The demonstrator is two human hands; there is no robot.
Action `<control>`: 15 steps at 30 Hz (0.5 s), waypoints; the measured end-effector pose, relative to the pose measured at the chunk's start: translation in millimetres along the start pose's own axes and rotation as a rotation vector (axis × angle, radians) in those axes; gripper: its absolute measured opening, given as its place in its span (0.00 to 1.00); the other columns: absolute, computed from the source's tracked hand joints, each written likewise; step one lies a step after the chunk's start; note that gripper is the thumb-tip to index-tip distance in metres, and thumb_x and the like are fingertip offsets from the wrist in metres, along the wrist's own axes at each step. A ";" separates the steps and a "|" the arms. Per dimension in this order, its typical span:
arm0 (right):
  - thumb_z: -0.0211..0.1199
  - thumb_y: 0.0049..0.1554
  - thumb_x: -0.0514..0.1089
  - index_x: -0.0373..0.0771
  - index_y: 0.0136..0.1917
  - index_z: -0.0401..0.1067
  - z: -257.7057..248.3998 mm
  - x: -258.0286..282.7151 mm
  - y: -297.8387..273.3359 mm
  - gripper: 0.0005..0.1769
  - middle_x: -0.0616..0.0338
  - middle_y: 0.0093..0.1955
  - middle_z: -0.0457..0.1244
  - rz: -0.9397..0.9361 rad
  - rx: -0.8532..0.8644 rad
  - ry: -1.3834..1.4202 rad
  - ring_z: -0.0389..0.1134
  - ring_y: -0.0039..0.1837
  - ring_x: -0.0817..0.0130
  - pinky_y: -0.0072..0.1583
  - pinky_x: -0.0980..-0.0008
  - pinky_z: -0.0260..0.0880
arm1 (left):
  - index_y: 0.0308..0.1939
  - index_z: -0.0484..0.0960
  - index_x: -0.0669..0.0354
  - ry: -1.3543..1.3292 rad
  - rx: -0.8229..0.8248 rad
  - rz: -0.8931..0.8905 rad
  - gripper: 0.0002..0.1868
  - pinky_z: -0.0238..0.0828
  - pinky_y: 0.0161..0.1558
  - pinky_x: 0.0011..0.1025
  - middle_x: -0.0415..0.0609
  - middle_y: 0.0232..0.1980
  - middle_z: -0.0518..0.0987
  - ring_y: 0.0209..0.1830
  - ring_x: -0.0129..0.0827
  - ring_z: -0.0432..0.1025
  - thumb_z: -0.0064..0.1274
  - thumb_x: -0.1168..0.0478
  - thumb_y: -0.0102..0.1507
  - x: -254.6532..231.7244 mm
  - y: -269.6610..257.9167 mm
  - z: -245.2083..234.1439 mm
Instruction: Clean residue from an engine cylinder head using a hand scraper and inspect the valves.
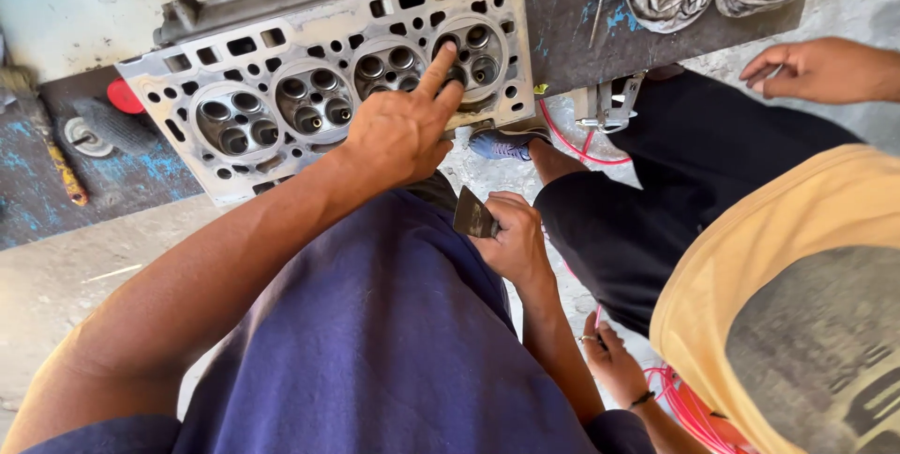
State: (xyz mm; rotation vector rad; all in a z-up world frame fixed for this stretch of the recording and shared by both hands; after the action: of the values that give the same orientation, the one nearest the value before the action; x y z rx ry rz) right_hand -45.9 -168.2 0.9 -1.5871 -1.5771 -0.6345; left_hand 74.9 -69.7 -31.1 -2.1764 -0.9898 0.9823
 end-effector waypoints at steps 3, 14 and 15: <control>0.64 0.48 0.37 0.41 0.27 0.51 -5.5 6.9 4.6 0.21 0.61 0.25 0.47 -0.017 -0.001 0.013 0.56 0.31 0.59 0.50 0.63 0.66 | 0.58 0.67 0.55 -0.042 -0.268 0.083 0.27 0.73 0.18 0.41 0.53 0.84 0.42 0.23 0.45 0.78 0.54 0.44 0.62 -0.1 1.6 -2.8; 0.66 0.50 0.41 0.41 0.28 0.50 -7.8 -7.5 -2.7 0.23 0.62 0.26 0.47 0.040 -0.042 0.033 0.57 0.34 0.61 0.49 0.63 0.65 | 0.60 0.69 0.53 0.162 -0.466 0.104 0.27 0.68 0.15 0.33 0.56 0.83 0.41 0.23 0.37 0.74 0.54 0.43 0.64 -4.8 -0.2 -3.3; 0.66 0.50 0.41 0.41 0.28 0.50 -6.9 -9.5 -4.2 0.23 0.62 0.26 0.47 0.036 -0.048 0.034 0.57 0.34 0.61 0.49 0.63 0.65 | 0.60 0.69 0.53 0.169 -0.469 0.104 0.27 0.68 0.15 0.33 0.56 0.83 0.41 0.23 0.37 0.74 0.54 0.43 0.64 -3.8 -0.4 -7.3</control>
State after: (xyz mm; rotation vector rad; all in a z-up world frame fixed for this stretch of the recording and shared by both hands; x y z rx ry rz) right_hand -49.7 -179.7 -2.1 -1.6275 -1.5157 -0.6811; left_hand 78.7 -73.8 -25.2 -2.6666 -1.1190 0.6383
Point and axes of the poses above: each hand's wrist, its own y-axis towards the middle knuckle, its own z-axis out of the palm, x = y × z, the point moved 10 cm from there along y, towards the middle knuckle
